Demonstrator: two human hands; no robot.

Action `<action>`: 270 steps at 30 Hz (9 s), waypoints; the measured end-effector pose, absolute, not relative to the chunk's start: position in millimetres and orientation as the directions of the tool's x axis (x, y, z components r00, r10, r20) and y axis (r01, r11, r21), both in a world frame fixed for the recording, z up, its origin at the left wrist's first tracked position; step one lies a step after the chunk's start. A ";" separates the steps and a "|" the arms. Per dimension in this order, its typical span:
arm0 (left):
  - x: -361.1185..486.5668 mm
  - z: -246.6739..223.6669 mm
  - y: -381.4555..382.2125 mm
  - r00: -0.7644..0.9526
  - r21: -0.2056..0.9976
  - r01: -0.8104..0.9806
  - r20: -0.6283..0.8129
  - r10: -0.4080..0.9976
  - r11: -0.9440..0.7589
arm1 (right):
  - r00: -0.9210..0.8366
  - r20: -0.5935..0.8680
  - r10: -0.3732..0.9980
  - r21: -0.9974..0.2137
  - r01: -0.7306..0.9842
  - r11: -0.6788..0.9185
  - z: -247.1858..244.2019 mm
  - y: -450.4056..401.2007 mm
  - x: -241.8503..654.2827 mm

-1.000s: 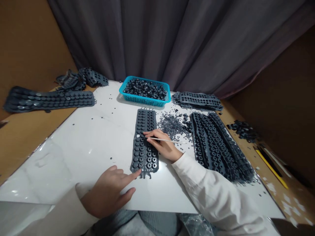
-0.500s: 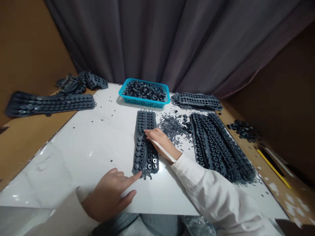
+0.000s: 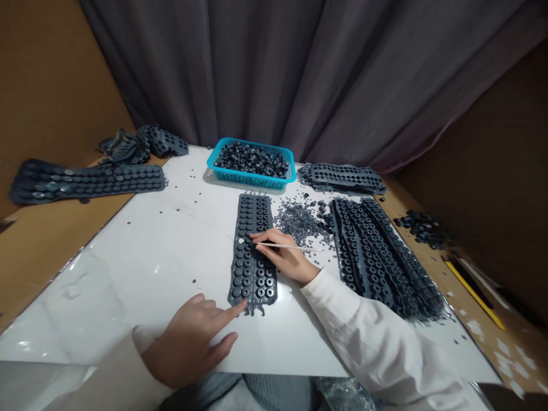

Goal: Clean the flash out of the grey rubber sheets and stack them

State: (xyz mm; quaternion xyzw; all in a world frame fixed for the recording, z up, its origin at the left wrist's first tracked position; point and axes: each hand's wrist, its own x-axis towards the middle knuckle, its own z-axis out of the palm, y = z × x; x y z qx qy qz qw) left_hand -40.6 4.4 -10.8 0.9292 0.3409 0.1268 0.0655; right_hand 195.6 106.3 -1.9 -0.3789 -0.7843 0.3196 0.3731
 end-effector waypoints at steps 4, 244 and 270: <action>-41.7 -11.5 4.6 0.734 0.214 0.622 0.176 0.656 -0.753 | -0.445 0.373 0.814 -0.761 0.356 0.542 -2.6 107.6 194.5; -40.5 -18.7 0.6 0.702 0.281 0.596 0.272 0.658 -0.752 | -0.370 0.401 0.838 -0.563 0.622 0.544 -17.8 251.5 194.8; -39.4 -14.3 1.8 0.688 0.274 0.594 0.314 0.654 -0.757 | -0.420 0.385 0.822 -0.679 0.474 0.561 -11.1 244.1 181.0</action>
